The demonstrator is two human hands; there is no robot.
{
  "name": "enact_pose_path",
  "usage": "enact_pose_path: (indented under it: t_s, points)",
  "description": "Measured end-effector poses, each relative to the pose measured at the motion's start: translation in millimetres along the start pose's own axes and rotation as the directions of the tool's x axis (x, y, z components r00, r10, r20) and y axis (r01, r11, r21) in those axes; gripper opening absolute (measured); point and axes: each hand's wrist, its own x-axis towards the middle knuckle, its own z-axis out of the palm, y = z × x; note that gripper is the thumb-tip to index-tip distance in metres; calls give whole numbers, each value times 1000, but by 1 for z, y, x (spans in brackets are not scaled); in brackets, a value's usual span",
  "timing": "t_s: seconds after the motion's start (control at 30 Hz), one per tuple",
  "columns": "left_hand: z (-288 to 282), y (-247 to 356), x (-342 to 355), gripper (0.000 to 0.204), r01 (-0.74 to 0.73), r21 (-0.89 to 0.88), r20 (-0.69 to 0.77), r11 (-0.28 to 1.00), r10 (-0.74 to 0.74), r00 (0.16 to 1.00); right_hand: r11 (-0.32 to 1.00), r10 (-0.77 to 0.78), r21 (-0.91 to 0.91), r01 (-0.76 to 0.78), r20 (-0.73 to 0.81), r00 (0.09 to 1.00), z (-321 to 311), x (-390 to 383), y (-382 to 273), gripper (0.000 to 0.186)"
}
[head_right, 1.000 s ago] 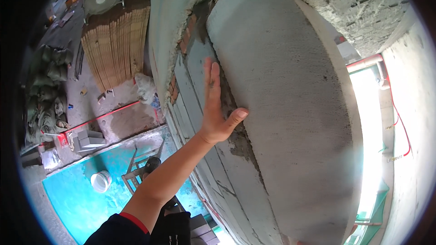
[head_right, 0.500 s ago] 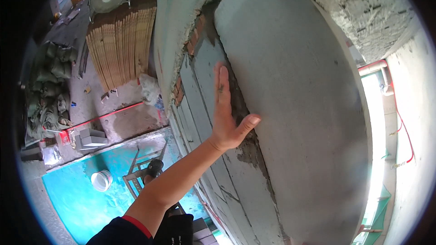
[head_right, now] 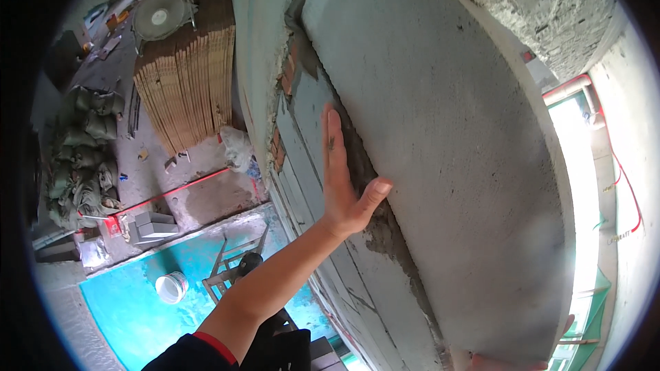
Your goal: The person applies mortar with a trowel to a course of bricks, then places a new brick on top of the mortar, and finally levels the brick and scrapes off excess mortar.
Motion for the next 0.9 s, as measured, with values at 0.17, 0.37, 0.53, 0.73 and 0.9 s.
enact_pose_path:
  t_s: [0.17, 0.37, 0.53, 0.73, 0.9]
  points:
    - [1, 5, -3, 106, -3, 54, 4, 999, 3, 1000, 998, -1, 62, -1, 30, 1000, -8, 5, 5, 71]
    - [-2, 1, 0, 101, -20, -25, -8, 999, 20, 1000, 966, 63, 245, -83, 88, 994, -21, 19, 15, 69]
    - [-1, 8, 5, 97, 15, -89, -36, 996, -19, 999, 997, -6, 82, -10, 198, 980, -28, 21, 14, 70]
    - [0, 5, -3, 103, 46, -15, 17, 999, -46, 999, 938, -225, -192, 288, 294, 929, -44, 34, 30, 70]
    - [-9, 9, 5, 100, 43, -1, 21, 999, -43, 999, 932, -179, -215, 291, 427, 886, -40, 25, 22, 67]
